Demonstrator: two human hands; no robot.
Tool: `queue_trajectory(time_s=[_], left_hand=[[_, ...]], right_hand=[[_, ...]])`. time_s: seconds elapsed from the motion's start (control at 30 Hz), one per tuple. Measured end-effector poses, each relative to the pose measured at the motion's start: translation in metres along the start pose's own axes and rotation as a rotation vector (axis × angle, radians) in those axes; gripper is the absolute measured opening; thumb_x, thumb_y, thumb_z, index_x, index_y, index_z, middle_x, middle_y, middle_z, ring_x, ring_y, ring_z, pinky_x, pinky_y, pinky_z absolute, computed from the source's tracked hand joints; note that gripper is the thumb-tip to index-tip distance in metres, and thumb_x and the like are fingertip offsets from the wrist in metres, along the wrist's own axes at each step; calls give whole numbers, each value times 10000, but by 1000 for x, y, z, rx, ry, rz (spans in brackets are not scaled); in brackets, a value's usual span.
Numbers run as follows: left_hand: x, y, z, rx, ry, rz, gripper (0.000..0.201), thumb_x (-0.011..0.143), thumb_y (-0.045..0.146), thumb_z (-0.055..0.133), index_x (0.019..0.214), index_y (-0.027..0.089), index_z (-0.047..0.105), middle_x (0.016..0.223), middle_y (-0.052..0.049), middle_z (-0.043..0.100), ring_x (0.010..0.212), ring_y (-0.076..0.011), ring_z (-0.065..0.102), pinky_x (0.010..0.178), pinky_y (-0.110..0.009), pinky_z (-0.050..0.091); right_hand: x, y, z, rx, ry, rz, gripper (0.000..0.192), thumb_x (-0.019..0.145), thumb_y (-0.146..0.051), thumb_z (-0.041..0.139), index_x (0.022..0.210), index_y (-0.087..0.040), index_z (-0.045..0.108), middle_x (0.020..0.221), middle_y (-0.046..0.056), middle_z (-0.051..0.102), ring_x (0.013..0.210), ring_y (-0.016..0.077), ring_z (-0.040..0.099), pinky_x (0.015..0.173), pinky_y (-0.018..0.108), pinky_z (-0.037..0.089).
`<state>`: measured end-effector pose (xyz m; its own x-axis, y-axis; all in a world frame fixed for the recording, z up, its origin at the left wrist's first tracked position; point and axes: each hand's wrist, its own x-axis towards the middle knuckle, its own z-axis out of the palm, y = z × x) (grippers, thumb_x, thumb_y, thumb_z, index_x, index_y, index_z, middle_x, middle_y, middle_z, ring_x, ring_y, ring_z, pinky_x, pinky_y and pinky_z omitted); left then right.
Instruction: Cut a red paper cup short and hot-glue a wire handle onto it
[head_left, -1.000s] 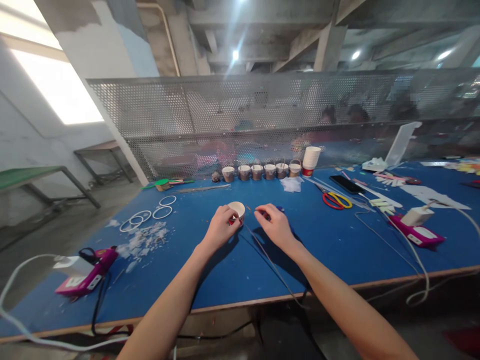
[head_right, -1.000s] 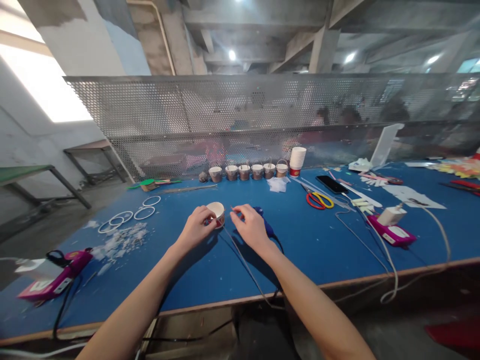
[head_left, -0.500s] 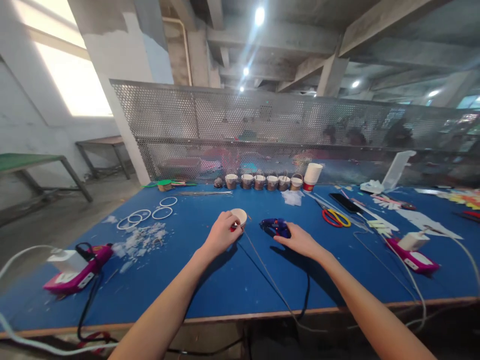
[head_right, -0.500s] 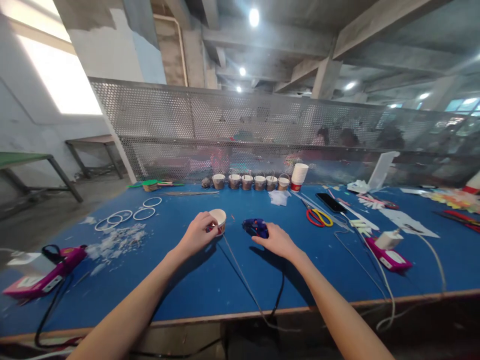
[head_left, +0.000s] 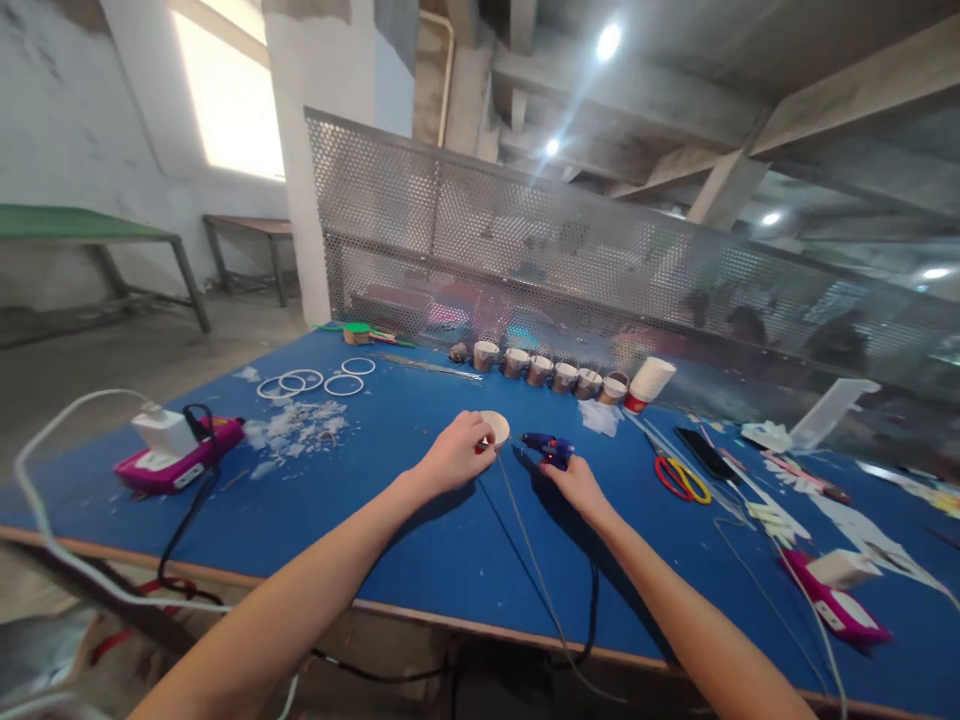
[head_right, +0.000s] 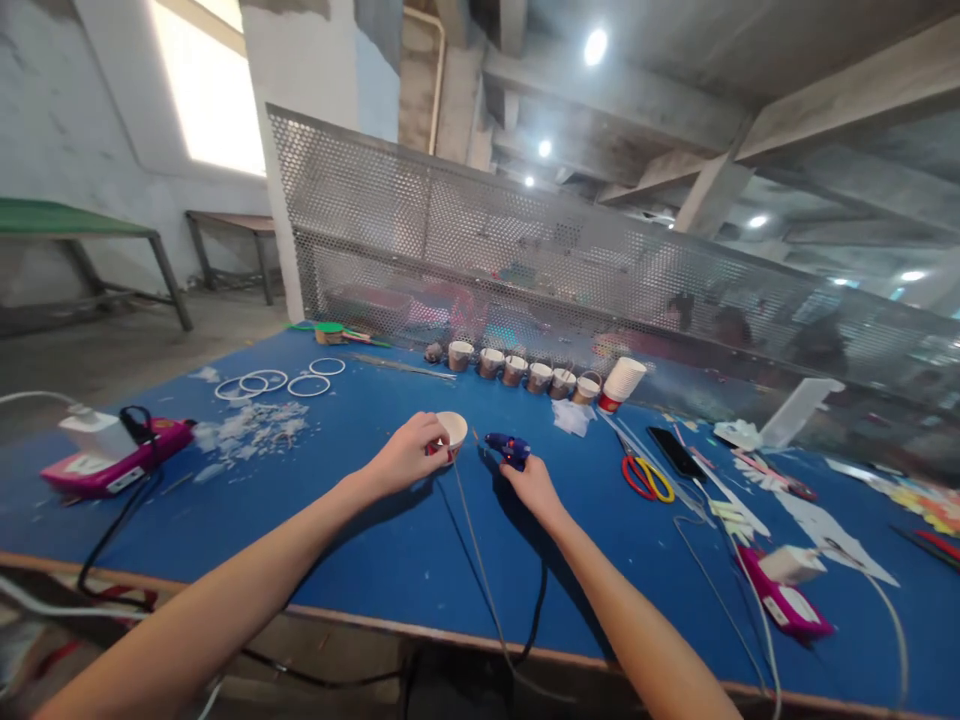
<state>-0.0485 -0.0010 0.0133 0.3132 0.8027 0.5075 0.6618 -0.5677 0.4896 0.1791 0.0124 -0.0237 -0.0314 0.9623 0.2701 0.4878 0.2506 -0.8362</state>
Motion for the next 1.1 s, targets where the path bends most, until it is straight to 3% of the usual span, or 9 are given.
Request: queue_trajectory(time_s=[0.17, 0.43, 0.57, 0.87, 1.1], left_hand=[[-1, -3, -7, -48, -10, -91, 97, 702, 105, 577, 647, 181, 604, 704, -4, 559, 757, -169, 507, 741, -282, 411], [1, -8, -10, -144, -83, -201, 97, 682, 143, 535, 649, 174, 620, 688, 6, 613, 650, -132, 530, 637, -237, 411], [5, -11, -9, -167, -103, -226, 111, 672, 174, 526, 653, 179, 635, 674, 5, 624, 631, -134, 536, 625, -238, 416], [2, -12, -7, -182, -70, -240, 137, 694, 186, 500, 688, 180, 637, 698, -4, 612, 639, -135, 534, 641, -248, 429], [-3, -7, -5, -199, -59, -240, 101, 673, 149, 528, 664, 177, 624, 676, 9, 604, 605, -119, 516, 615, -235, 425]], right_hand=[[-15, -11, 7, 136, -30, 43, 307, 725, -430, 563, 774, -141, 655, 547, 35, 636, 500, 168, 577, 523, 278, 456], [-35, -22, 6, 232, -94, 3, 286, 755, -440, 608, 709, -159, 637, 448, -23, 541, 430, 137, 509, 493, 254, 410], [-46, -24, 6, 200, -129, -78, 232, 795, -385, 603, 787, -155, 628, 502, -38, 532, 444, 121, 504, 490, 233, 406], [-55, -30, 10, 44, -47, -384, 237, 850, -332, 562, 667, -199, 493, 559, -59, 436, 467, 80, 367, 453, 192, 331], [-56, -22, 14, -12, -47, -444, 214, 880, -349, 540, 728, -198, 533, 574, -44, 485, 457, 89, 393, 445, 201, 334]])
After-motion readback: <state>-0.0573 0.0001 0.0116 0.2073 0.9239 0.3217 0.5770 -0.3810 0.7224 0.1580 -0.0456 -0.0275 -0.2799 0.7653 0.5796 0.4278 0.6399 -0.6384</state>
